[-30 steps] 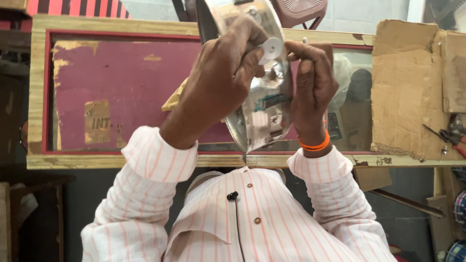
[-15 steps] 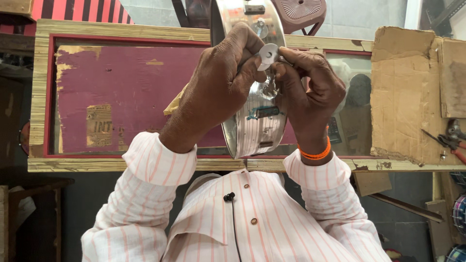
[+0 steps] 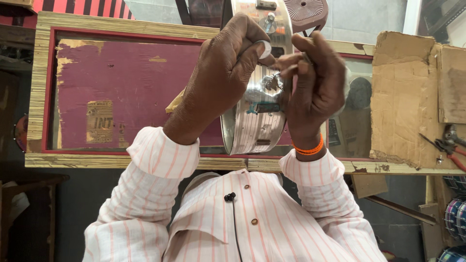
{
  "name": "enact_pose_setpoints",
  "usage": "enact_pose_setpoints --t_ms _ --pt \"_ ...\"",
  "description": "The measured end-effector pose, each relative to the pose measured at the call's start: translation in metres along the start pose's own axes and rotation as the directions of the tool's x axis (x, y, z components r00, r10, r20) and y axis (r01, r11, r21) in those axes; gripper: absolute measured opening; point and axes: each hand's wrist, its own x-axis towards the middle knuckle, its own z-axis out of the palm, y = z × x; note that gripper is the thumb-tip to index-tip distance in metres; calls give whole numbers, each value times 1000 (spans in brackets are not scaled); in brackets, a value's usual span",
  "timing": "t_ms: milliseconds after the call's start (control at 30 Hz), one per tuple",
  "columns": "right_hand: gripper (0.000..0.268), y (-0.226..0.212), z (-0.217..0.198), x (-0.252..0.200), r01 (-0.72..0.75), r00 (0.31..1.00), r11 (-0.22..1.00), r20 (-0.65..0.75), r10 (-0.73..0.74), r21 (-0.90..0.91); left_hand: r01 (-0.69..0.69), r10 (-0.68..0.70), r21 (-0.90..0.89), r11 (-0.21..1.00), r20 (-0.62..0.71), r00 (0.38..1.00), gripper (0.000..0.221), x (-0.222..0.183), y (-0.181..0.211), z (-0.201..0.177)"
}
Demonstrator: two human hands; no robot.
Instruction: The person attaches metal components to the rim of a drum using a screwdriver and a small hammer. The person positions brackets and screws on the interior and exterior of the rim and uses the tools to secure them.
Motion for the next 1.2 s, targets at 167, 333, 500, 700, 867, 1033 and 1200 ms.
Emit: enact_pose_setpoints --t_ms 167,333,500,700,867,1033,1200 --pt "30 0 0 7 67 994 981 67 -81 182 -69 78 150 986 -55 995 12 0 -5 6" --pt "23 3 4 15 -200 972 909 -45 232 365 -79 97 114 990 -156 983 11 3 -8 7" --pt "25 -9 -11 34 -509 809 634 71 584 582 -37 74 170 985 -212 975 10 5 -10 3" --pt "48 -13 -11 54 -561 824 696 386 415 449 -99 126 136 986 -207 970 10 6 -14 -3" --pt "28 -26 -24 47 -269 906 963 345 244 24 38 -46 -48 998 -195 980 11 12 -20 1" --pt "12 -16 -23 38 -192 955 981 231 184 10 4 -9 -32 999 -162 987 11 12 -21 10" --pt "7 -8 -1 34 -112 993 993 51 110 32 -41 42 10 999 -140 989 12 24 -23 11"
